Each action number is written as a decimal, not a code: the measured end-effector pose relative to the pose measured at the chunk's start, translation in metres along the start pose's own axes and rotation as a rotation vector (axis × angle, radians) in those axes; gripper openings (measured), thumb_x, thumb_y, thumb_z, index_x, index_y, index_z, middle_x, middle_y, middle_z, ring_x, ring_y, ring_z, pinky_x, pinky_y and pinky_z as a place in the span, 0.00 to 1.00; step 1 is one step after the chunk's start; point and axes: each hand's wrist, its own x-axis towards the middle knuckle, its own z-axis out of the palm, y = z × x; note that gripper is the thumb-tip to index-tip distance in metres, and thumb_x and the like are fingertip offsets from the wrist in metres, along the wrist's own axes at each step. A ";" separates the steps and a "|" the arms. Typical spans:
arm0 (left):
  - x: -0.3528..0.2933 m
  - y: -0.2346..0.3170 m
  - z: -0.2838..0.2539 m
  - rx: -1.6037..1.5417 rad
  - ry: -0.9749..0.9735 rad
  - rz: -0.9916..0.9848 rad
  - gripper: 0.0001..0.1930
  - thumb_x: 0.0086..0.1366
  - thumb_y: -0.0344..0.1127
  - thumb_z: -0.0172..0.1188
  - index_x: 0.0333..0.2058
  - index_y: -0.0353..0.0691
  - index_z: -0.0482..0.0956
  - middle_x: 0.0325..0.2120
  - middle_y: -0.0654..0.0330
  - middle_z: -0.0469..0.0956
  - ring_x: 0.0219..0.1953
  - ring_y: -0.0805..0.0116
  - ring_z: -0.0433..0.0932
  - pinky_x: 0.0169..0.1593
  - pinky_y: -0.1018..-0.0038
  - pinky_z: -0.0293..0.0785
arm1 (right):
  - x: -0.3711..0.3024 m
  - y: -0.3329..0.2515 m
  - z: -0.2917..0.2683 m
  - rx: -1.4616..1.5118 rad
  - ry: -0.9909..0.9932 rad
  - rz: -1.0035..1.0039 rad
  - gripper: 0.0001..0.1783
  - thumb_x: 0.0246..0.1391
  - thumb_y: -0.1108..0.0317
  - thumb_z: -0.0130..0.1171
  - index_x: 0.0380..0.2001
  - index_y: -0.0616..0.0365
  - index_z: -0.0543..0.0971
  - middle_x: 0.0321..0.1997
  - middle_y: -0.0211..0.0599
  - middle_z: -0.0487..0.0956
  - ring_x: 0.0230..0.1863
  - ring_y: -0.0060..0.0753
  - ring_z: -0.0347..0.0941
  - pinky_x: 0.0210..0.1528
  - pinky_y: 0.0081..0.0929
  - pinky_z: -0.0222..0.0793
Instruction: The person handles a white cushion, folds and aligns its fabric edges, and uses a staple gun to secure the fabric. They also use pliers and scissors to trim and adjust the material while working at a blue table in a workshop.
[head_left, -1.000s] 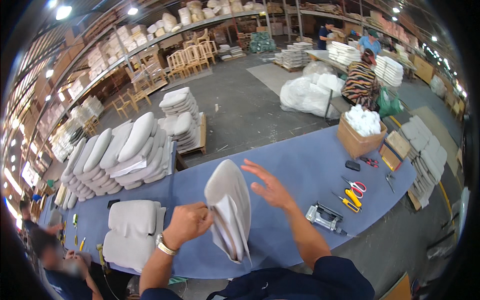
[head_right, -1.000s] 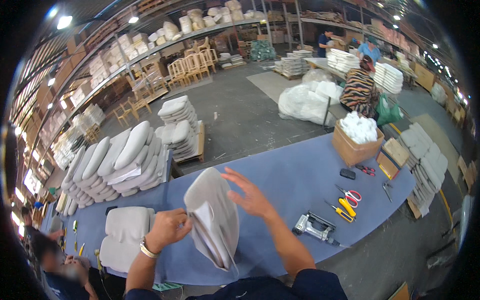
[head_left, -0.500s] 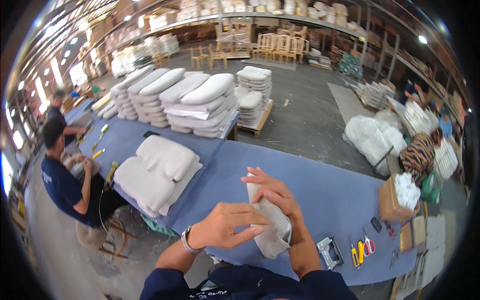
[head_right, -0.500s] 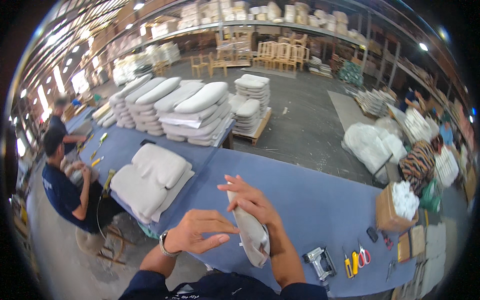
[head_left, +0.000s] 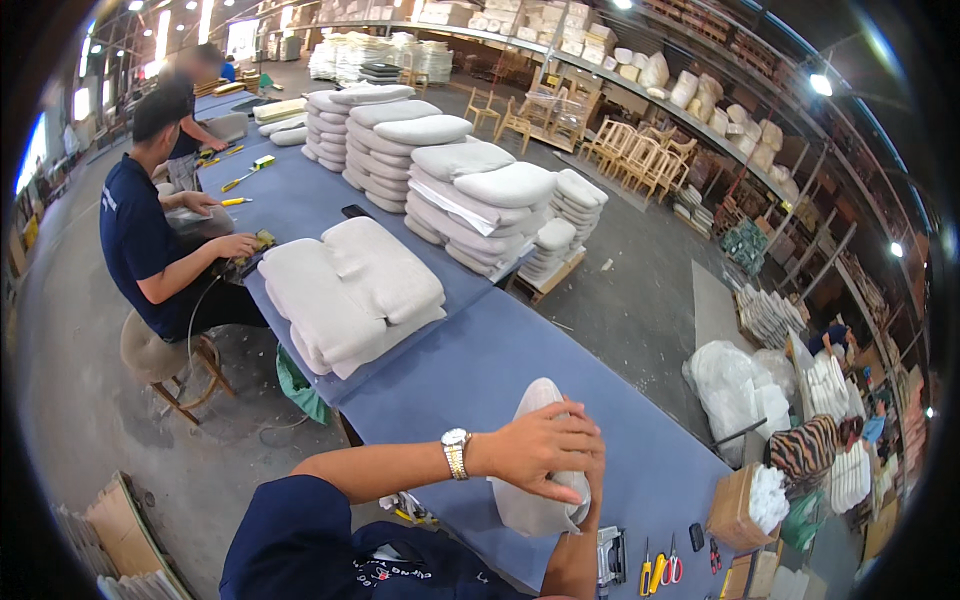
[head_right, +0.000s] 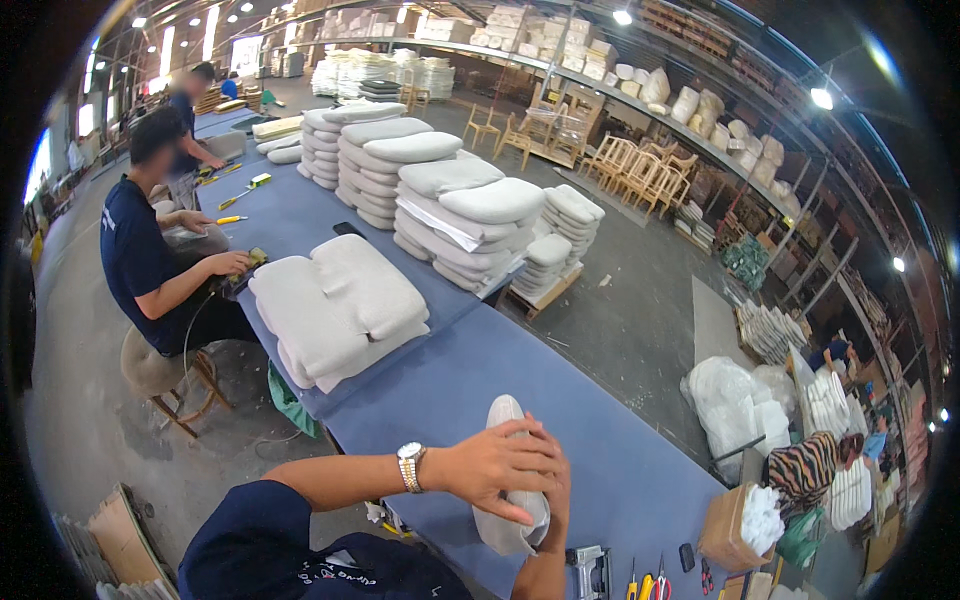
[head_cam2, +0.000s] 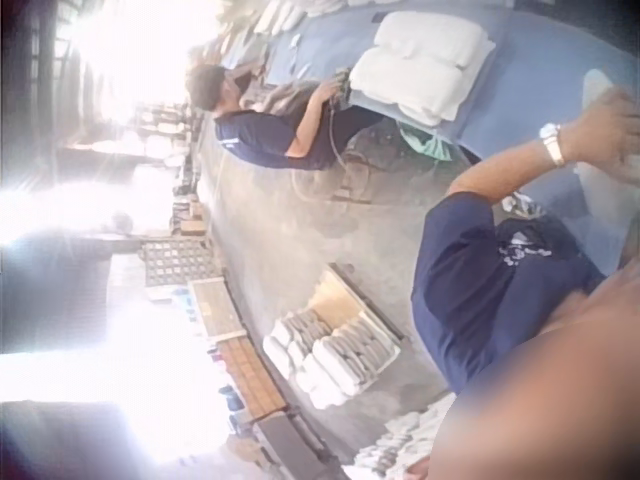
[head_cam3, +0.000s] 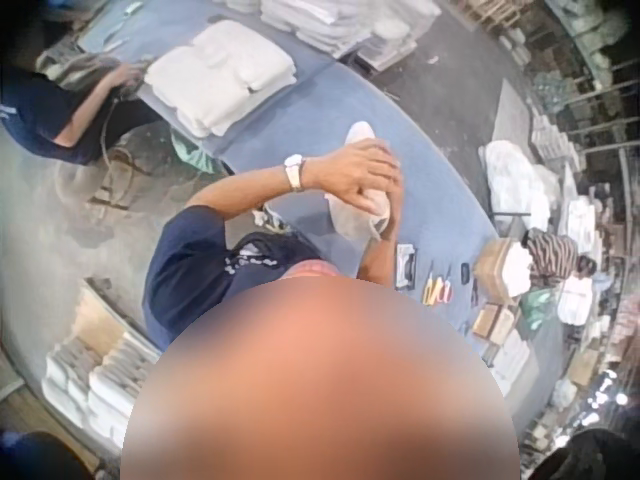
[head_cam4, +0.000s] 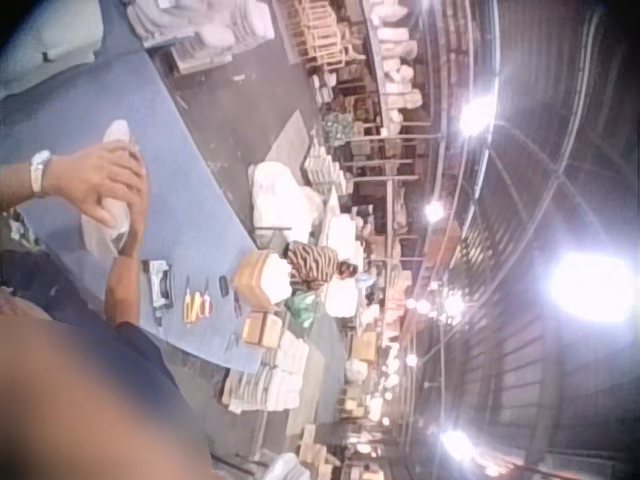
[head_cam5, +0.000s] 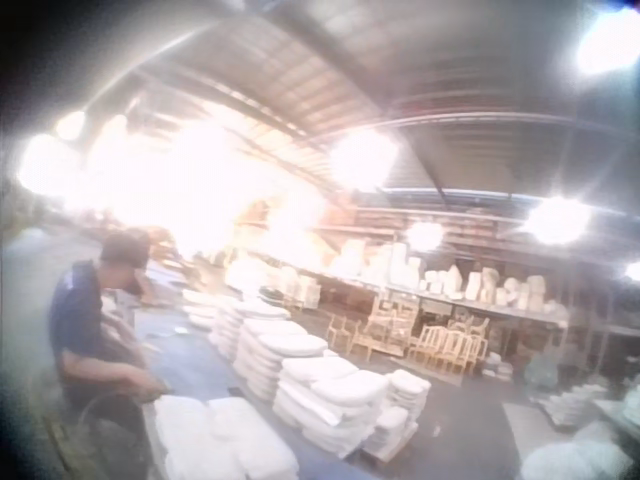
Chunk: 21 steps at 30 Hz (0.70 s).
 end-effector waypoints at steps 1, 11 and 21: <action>-0.004 0.006 -0.002 -0.018 0.008 -0.008 0.25 0.64 0.60 0.65 0.48 0.46 0.83 0.48 0.60 0.81 0.54 0.59 0.77 0.67 0.53 0.62 | -0.008 0.012 -0.002 -0.007 0.042 0.024 0.19 0.61 0.59 0.63 0.48 0.63 0.81 0.53 0.48 0.84 0.62 0.48 0.76 0.65 0.43 0.68; -0.078 0.044 -0.043 -0.017 0.068 -0.136 0.26 0.62 0.60 0.68 0.49 0.46 0.83 0.42 0.65 0.81 0.48 0.66 0.79 0.62 0.58 0.65 | -0.129 0.169 -0.051 -0.162 0.407 0.430 0.17 0.61 0.60 0.63 0.45 0.63 0.83 0.47 0.47 0.86 0.55 0.48 0.82 0.57 0.40 0.74; -0.075 0.037 -0.045 0.101 0.133 -0.234 0.24 0.64 0.60 0.66 0.47 0.48 0.84 0.41 0.67 0.81 0.45 0.67 0.78 0.60 0.59 0.65 | -0.215 0.244 -0.122 -0.472 0.315 0.625 0.12 0.66 0.66 0.58 0.45 0.63 0.82 0.38 0.38 0.84 0.36 0.31 0.82 0.36 0.28 0.77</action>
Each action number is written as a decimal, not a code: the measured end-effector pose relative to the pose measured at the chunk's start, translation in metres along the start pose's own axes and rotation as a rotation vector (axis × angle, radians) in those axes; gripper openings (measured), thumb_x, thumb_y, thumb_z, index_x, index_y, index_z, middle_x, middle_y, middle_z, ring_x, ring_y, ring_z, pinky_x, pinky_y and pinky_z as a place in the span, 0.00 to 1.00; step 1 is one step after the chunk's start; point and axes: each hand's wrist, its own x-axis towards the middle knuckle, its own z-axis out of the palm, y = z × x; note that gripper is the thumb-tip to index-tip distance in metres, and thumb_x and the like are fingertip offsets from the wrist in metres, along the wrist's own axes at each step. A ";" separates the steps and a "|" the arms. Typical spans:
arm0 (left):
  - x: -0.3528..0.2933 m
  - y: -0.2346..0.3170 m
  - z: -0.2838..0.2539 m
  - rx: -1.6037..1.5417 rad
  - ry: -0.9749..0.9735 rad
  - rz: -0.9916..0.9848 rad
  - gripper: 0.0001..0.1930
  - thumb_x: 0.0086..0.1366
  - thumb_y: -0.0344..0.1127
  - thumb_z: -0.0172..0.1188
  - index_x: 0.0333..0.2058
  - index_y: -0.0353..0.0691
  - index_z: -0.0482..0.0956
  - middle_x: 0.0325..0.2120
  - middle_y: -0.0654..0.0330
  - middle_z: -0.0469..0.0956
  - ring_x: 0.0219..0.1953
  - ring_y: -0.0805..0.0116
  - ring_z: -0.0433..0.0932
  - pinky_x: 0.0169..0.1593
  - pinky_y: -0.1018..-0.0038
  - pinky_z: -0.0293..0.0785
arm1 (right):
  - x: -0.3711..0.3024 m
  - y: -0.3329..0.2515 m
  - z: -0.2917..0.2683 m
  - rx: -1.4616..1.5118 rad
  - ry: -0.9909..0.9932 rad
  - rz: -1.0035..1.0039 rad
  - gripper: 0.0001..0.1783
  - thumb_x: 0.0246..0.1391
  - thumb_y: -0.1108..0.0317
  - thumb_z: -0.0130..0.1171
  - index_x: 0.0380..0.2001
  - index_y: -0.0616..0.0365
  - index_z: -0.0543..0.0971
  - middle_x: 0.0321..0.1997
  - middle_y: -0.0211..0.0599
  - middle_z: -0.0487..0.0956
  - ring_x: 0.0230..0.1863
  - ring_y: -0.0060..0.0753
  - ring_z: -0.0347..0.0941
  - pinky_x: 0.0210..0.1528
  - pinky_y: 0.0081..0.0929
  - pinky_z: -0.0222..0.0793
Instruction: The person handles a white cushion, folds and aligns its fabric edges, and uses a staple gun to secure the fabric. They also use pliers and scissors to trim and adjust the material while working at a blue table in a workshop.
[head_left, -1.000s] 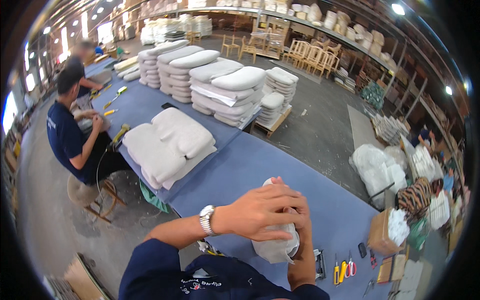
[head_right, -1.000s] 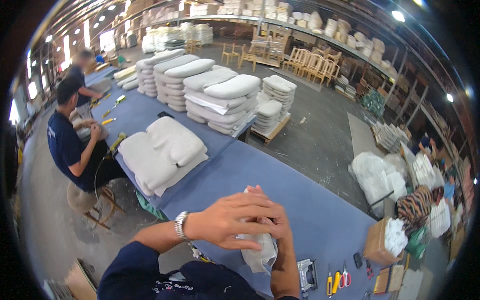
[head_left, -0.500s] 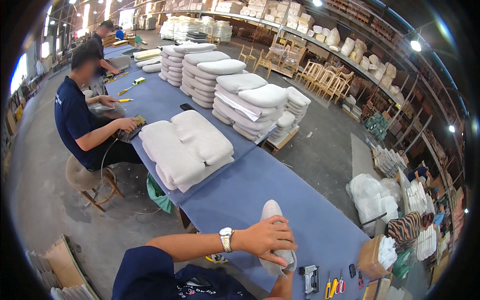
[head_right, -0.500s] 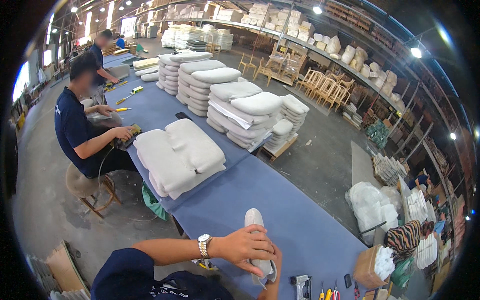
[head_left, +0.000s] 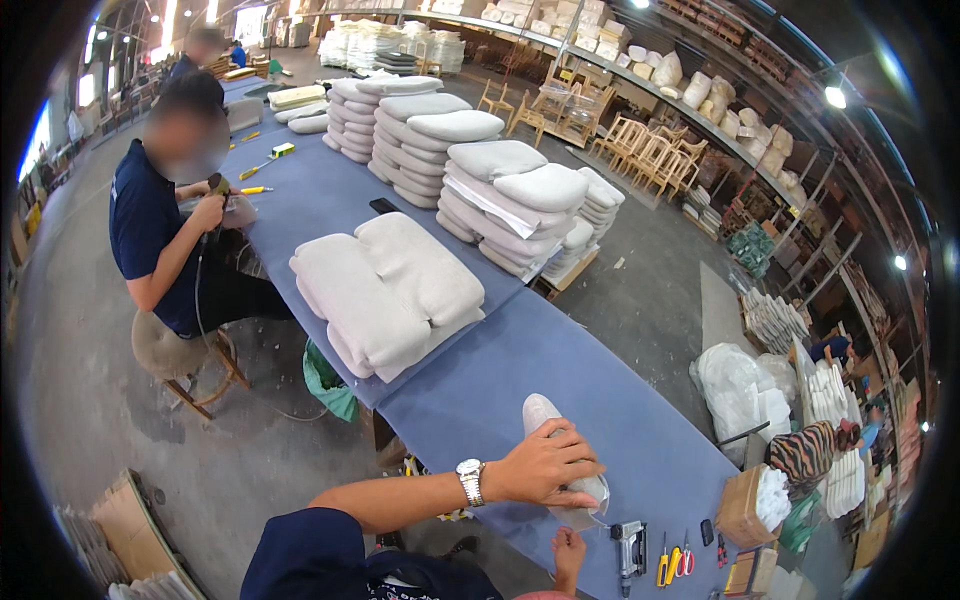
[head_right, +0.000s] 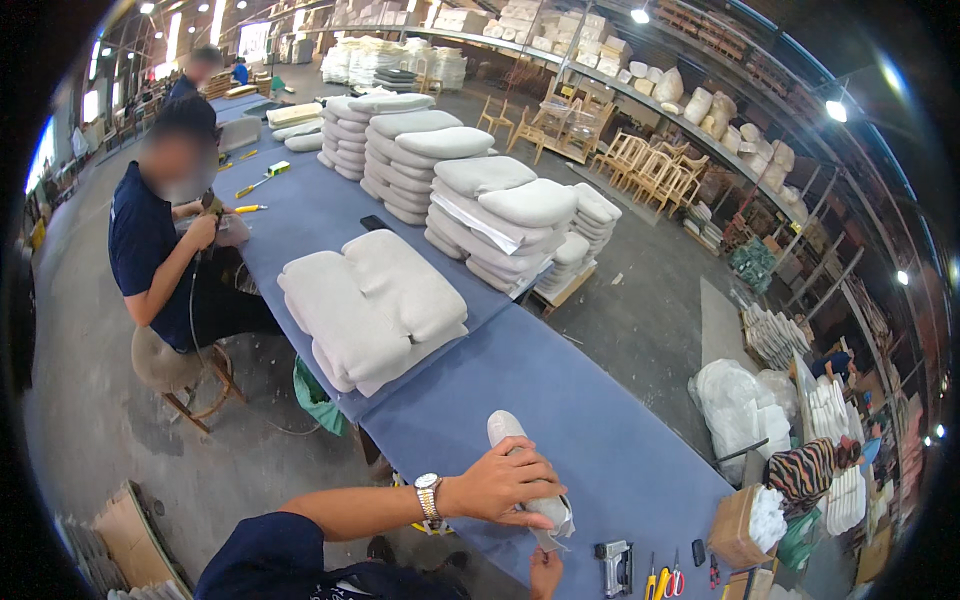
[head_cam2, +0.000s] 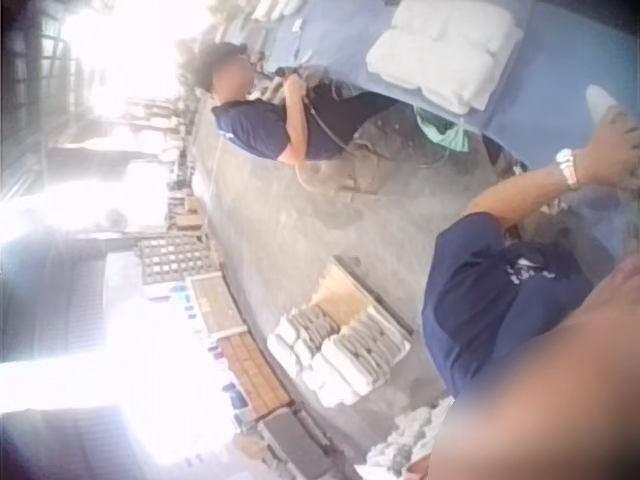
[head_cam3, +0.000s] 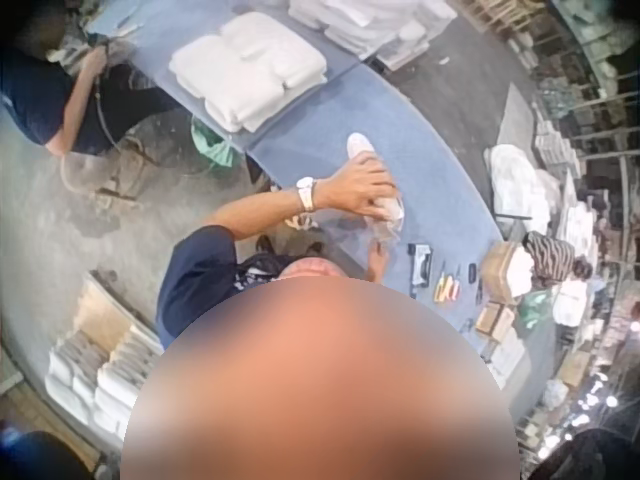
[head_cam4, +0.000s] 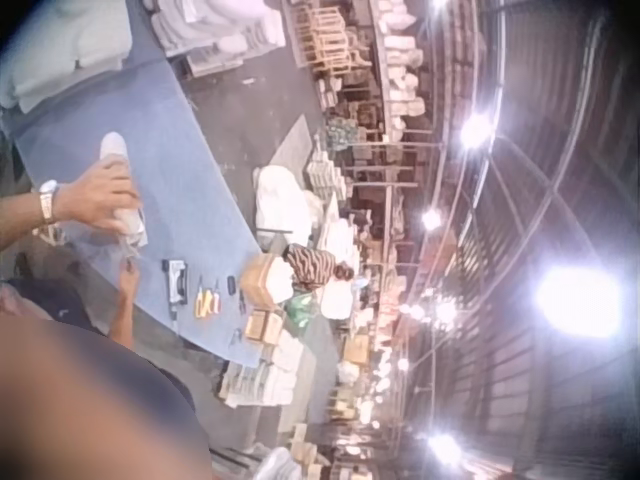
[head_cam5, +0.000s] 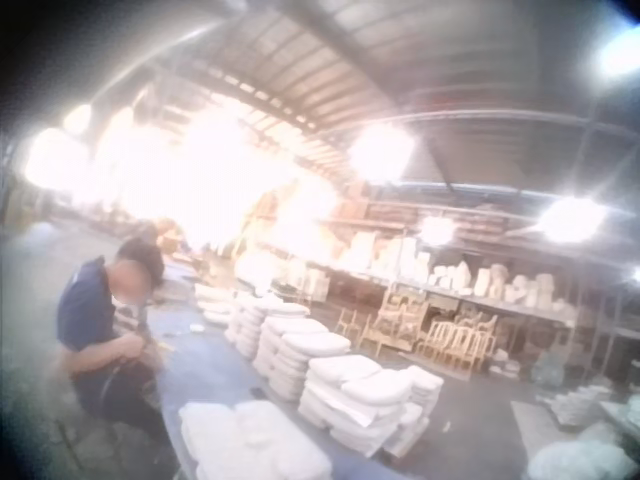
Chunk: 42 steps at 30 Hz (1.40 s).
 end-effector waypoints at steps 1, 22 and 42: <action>0.004 0.000 0.006 0.000 0.001 0.004 0.24 0.63 0.59 0.66 0.47 0.48 0.84 0.41 0.67 0.81 0.45 0.67 0.78 0.59 0.59 0.66 | 0.002 0.000 -0.005 -0.037 -0.002 -0.019 0.12 0.65 0.66 0.58 0.44 0.62 0.82 0.37 0.38 0.84 0.36 0.32 0.82 0.37 0.29 0.77; 0.154 -0.082 0.142 0.541 0.096 -0.083 0.12 0.66 0.44 0.64 0.26 0.44 0.81 0.23 0.64 0.77 0.29 0.60 0.74 0.38 0.63 0.64 | 0.029 0.049 -0.152 -0.604 0.496 -0.005 0.30 0.48 0.63 0.69 0.57 0.52 0.76 0.58 0.45 0.77 0.61 0.55 0.70 0.65 0.53 0.62; 0.208 -0.109 0.208 0.726 -0.207 -0.406 0.29 0.71 0.55 0.52 0.18 0.39 0.82 0.19 0.47 0.81 0.23 0.43 0.80 0.30 0.53 0.74 | 0.124 0.068 -0.195 -0.519 0.625 0.034 0.27 0.53 0.64 0.68 0.57 0.57 0.77 0.55 0.47 0.77 0.58 0.57 0.71 0.61 0.52 0.64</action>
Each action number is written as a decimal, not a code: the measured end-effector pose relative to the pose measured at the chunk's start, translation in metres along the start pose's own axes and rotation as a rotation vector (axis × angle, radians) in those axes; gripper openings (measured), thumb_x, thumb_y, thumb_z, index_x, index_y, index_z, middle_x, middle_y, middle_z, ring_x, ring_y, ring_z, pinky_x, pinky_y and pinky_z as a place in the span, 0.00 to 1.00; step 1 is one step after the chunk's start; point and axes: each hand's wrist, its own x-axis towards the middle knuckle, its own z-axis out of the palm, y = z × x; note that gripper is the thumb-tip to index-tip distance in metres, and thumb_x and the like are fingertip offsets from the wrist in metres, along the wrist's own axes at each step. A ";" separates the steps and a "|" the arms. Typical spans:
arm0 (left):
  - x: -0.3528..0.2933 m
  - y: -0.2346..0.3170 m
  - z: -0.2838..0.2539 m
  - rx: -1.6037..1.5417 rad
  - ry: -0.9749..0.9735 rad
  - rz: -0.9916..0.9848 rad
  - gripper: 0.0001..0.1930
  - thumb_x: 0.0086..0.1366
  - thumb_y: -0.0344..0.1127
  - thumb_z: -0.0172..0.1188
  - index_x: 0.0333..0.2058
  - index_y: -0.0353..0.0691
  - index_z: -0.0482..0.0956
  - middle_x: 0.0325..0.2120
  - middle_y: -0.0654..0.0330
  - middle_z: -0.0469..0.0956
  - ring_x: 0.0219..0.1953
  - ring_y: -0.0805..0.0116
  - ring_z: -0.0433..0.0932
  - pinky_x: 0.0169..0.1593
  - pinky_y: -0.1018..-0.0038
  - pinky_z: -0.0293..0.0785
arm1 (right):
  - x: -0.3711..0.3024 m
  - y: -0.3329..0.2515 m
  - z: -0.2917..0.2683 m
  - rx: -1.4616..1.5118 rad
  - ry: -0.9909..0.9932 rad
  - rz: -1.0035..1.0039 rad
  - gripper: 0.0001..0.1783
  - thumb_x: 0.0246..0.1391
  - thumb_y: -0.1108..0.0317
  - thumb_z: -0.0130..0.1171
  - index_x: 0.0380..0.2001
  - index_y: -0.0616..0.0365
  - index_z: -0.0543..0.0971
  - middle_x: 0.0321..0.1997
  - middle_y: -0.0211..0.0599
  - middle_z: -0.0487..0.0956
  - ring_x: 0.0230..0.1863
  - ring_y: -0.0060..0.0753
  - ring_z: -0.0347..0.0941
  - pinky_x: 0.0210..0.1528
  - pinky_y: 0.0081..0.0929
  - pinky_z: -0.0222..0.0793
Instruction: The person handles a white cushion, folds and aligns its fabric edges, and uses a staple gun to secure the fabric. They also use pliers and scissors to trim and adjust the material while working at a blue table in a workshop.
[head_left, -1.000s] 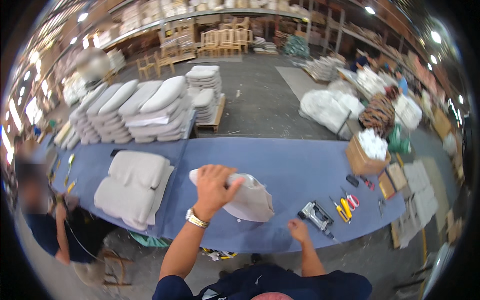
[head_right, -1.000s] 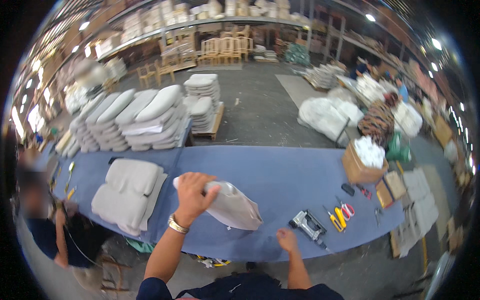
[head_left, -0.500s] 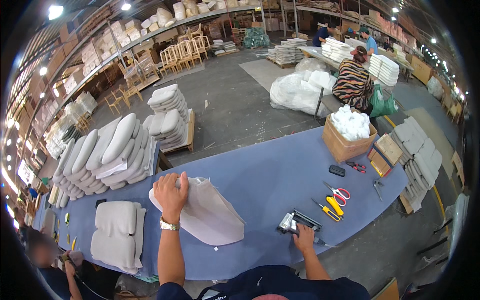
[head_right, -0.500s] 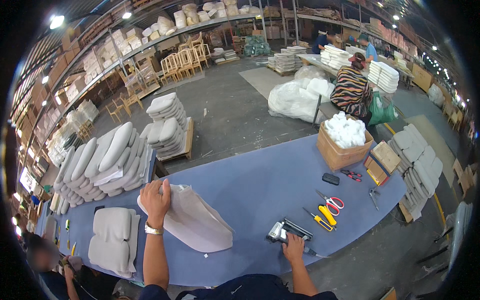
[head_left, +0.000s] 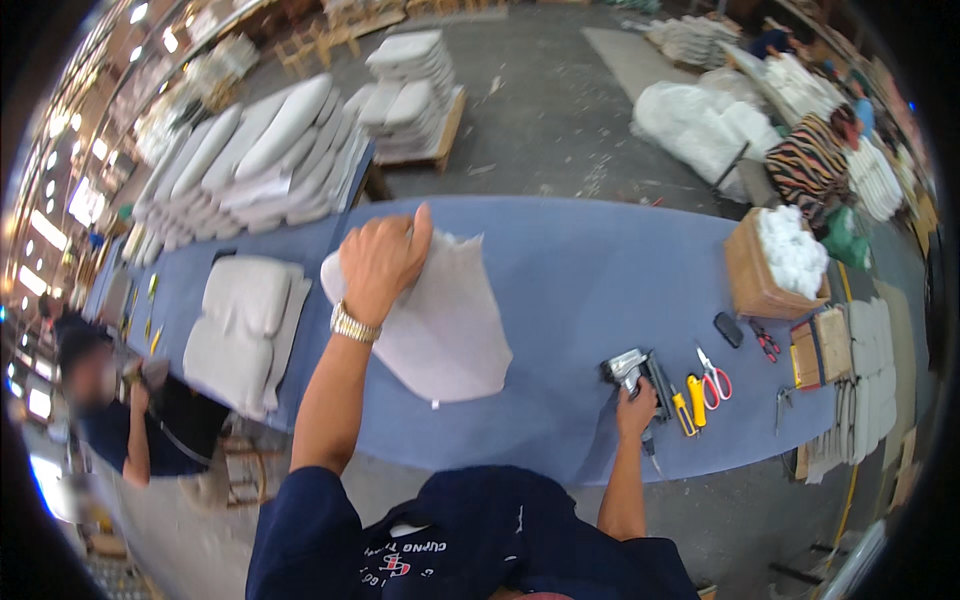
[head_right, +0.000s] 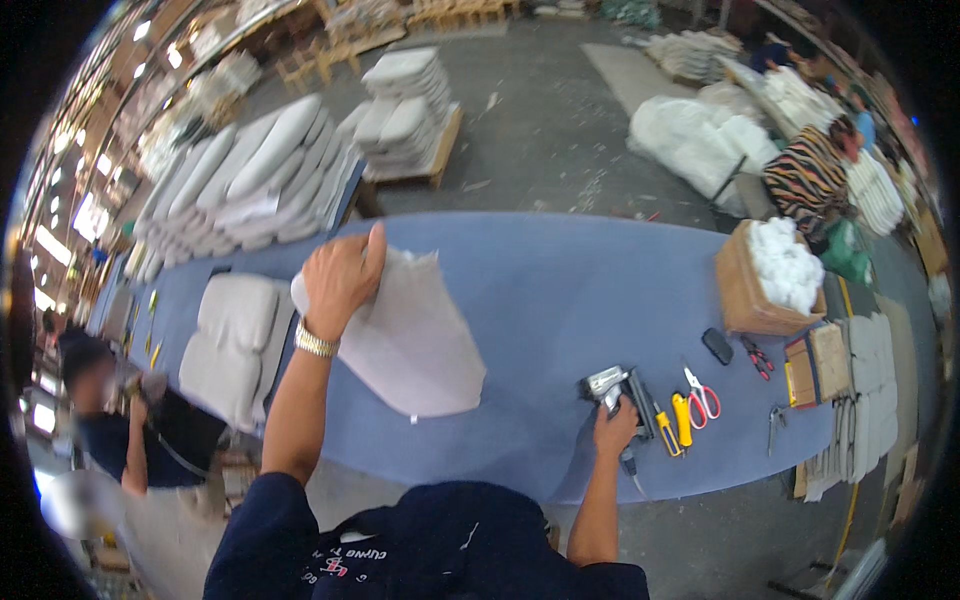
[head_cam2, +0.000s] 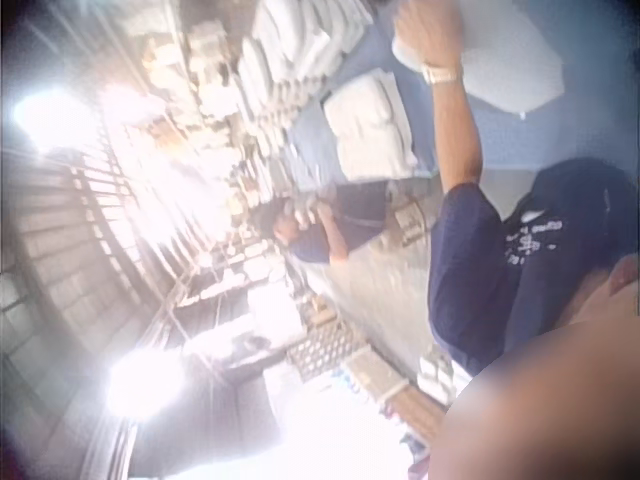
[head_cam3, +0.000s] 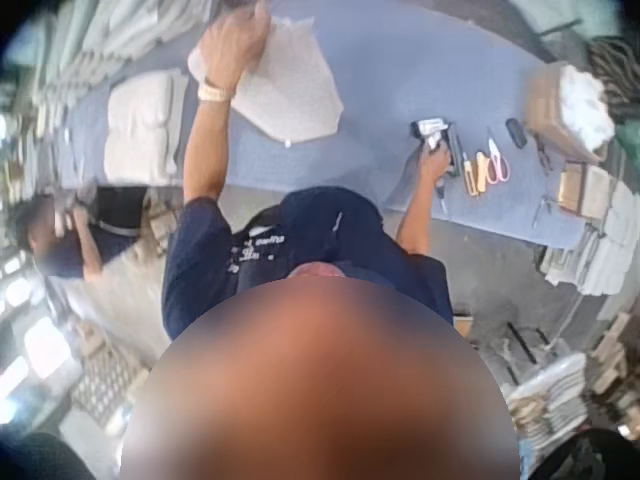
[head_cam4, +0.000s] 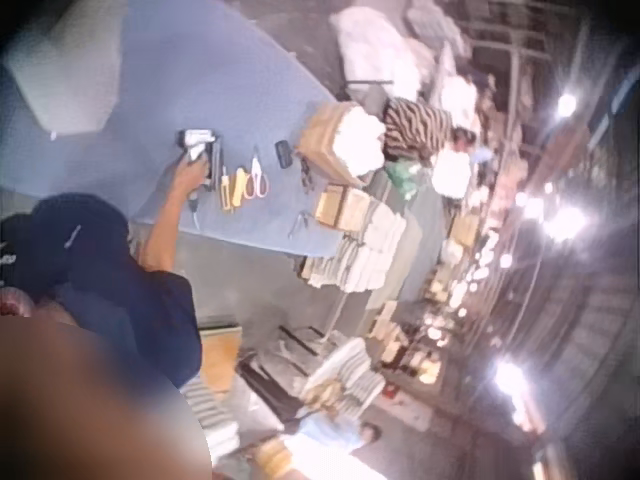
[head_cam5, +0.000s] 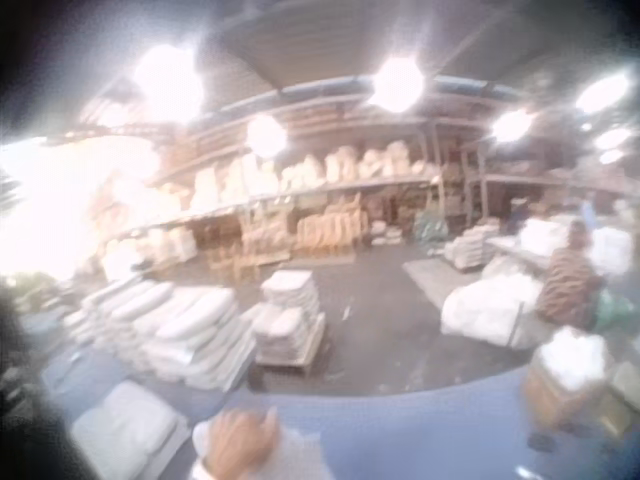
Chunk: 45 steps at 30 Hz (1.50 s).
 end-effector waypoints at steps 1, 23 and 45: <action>-0.004 -0.001 -0.003 -0.015 -0.018 -0.029 0.30 0.72 0.55 0.52 0.17 0.38 0.82 0.19 0.47 0.80 0.23 0.43 0.79 0.30 0.54 0.73 | 0.001 0.005 -0.001 0.103 0.023 -0.005 0.26 0.55 0.66 0.68 0.56 0.59 0.77 0.55 0.48 0.78 0.58 0.57 0.72 0.61 0.50 0.66; -0.077 -0.038 -0.114 -0.403 -0.199 0.164 0.20 0.69 0.49 0.63 0.53 0.46 0.84 0.42 0.59 0.86 0.40 0.58 0.84 0.42 0.65 0.77 | -0.057 -0.420 -0.084 1.413 -0.549 -0.666 0.22 0.52 0.72 0.74 0.49 0.57 0.76 0.63 0.43 0.77 0.59 0.35 0.75 0.62 0.33 0.71; -0.083 -0.025 -0.111 -0.301 -0.108 0.306 0.13 0.64 0.40 0.69 0.43 0.39 0.86 0.29 0.56 0.83 0.24 0.59 0.79 0.29 0.67 0.72 | -0.059 -0.431 -0.090 1.474 -0.349 -0.763 0.09 0.63 0.73 0.63 0.30 0.62 0.74 0.47 0.48 0.82 0.43 0.40 0.81 0.43 0.31 0.75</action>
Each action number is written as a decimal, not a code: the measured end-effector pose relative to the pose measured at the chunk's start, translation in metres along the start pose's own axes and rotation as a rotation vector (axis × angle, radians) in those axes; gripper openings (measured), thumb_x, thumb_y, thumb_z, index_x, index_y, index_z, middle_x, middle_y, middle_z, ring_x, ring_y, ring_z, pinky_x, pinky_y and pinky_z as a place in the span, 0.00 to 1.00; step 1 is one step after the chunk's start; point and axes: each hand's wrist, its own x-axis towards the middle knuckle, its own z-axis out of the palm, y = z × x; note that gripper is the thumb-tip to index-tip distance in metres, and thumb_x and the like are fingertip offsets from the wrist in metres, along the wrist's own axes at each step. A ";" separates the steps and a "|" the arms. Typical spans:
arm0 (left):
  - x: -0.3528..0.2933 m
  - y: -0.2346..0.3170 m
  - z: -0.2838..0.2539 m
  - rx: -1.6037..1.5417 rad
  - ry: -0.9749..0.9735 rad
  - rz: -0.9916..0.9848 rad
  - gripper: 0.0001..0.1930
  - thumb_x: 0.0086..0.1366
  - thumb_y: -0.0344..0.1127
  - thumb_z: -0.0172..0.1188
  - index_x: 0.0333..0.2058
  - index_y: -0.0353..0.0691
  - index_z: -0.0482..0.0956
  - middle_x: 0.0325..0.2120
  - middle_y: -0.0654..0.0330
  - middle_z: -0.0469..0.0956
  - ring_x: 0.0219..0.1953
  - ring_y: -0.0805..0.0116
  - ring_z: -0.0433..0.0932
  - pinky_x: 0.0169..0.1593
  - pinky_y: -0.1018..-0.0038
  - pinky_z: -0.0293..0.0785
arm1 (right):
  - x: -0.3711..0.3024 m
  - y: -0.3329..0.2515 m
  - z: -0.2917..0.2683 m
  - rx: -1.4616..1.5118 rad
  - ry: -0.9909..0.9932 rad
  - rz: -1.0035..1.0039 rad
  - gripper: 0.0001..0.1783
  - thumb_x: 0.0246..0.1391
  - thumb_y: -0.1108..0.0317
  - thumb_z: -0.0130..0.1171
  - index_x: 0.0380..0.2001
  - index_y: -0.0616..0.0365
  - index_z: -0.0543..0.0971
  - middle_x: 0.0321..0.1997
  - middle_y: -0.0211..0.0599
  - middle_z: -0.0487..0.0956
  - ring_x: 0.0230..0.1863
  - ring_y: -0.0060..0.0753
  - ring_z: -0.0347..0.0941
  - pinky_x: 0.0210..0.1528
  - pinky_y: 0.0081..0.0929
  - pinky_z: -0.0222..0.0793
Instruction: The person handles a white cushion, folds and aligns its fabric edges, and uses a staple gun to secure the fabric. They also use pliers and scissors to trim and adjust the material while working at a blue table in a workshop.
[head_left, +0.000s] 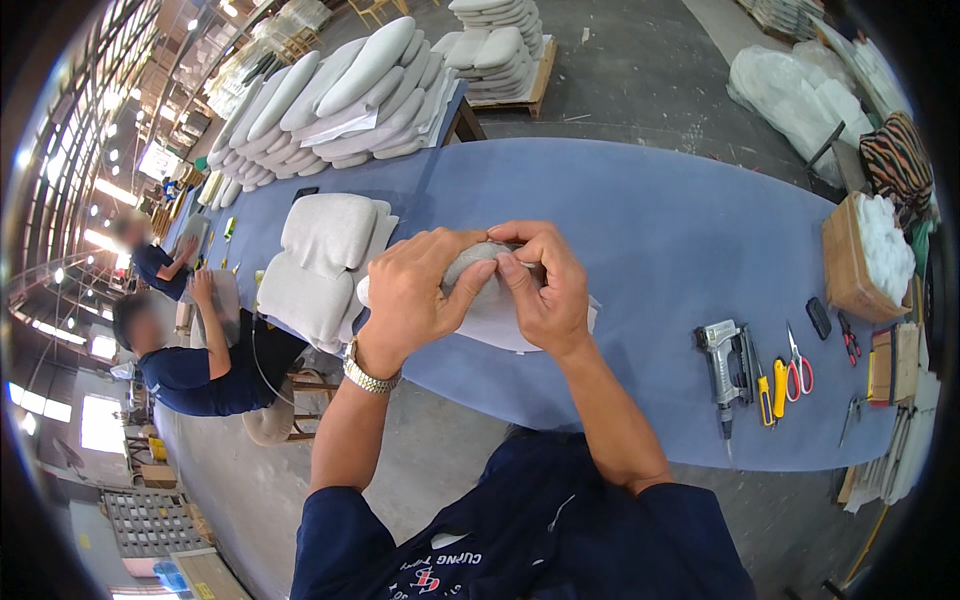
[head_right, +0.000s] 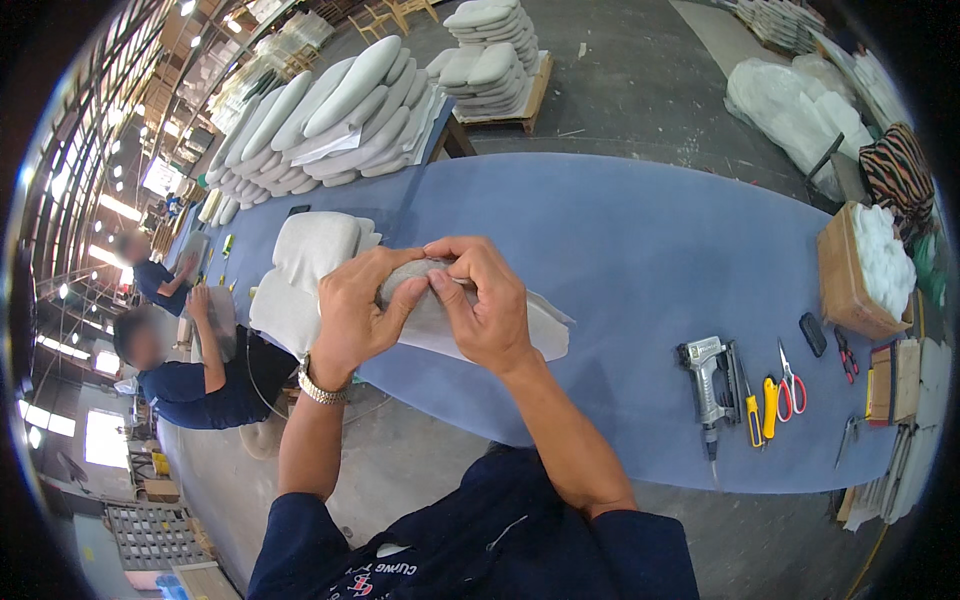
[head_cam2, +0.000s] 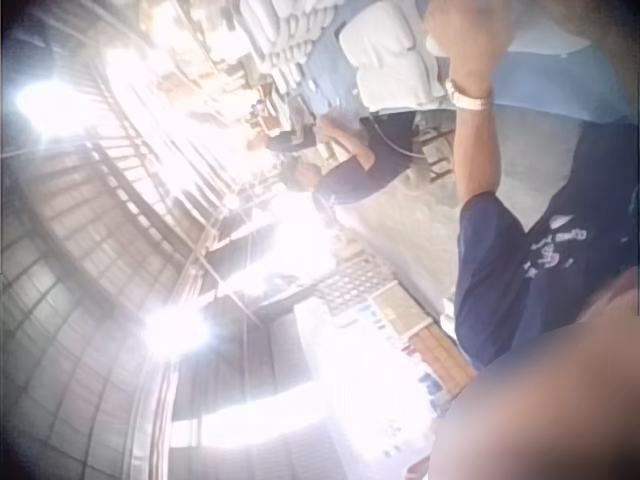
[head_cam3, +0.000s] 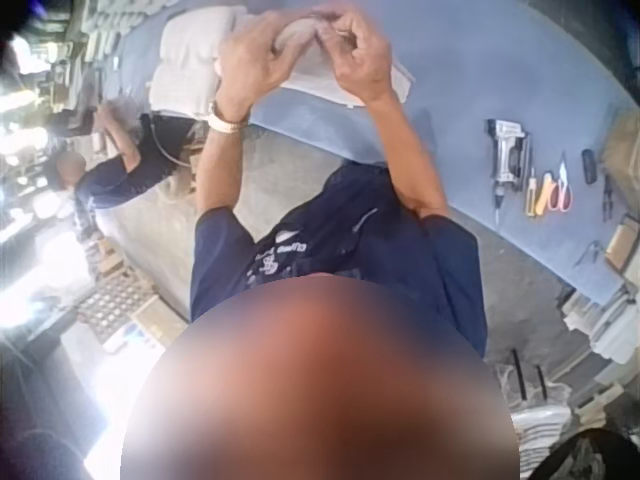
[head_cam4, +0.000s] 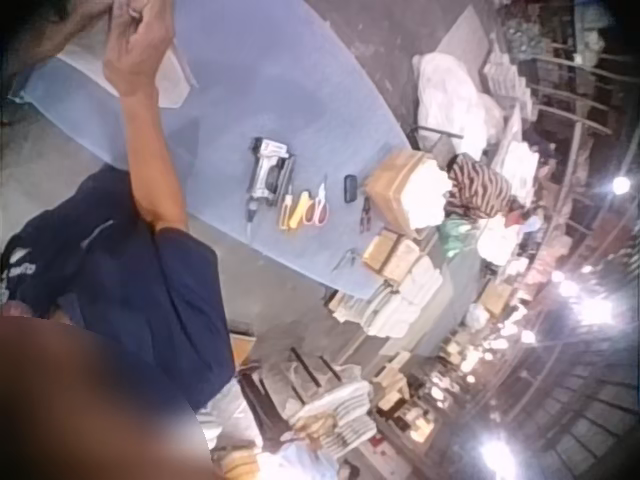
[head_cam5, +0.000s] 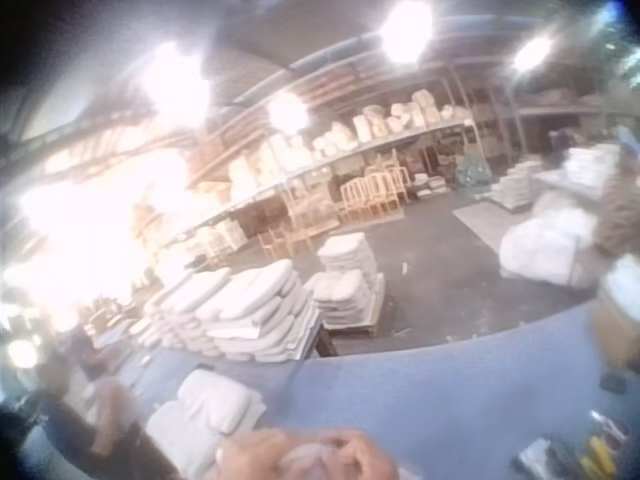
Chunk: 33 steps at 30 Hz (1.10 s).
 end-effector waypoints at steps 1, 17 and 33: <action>0.001 0.002 0.000 0.006 -0.008 -0.017 0.13 0.63 0.40 0.69 0.42 0.40 0.86 0.28 0.56 0.83 0.23 0.59 0.79 0.29 0.68 0.72 | 0.000 0.000 0.000 -0.032 0.002 -0.013 0.09 0.63 0.74 0.63 0.30 0.61 0.74 0.45 0.46 0.82 0.40 0.35 0.79 0.39 0.27 0.74; 0.000 0.021 0.003 -0.010 0.003 -0.139 0.21 0.60 0.45 0.74 0.48 0.41 0.86 0.36 0.55 0.85 0.33 0.57 0.83 0.42 0.68 0.79 | 0.001 0.003 -0.016 -0.152 0.085 0.148 0.13 0.65 0.66 0.64 0.28 0.60 0.75 0.33 0.37 0.82 0.31 0.28 0.75 0.34 0.27 0.71; -0.074 0.009 0.046 -0.815 0.049 -0.516 0.38 0.53 0.42 0.81 0.61 0.35 0.76 0.52 0.54 0.84 0.53 0.65 0.82 0.57 0.68 0.77 | 0.018 0.055 -0.100 0.114 0.243 0.161 0.14 0.73 0.64 0.54 0.31 0.56 0.71 0.37 0.32 0.81 0.35 0.17 0.69 0.39 0.21 0.69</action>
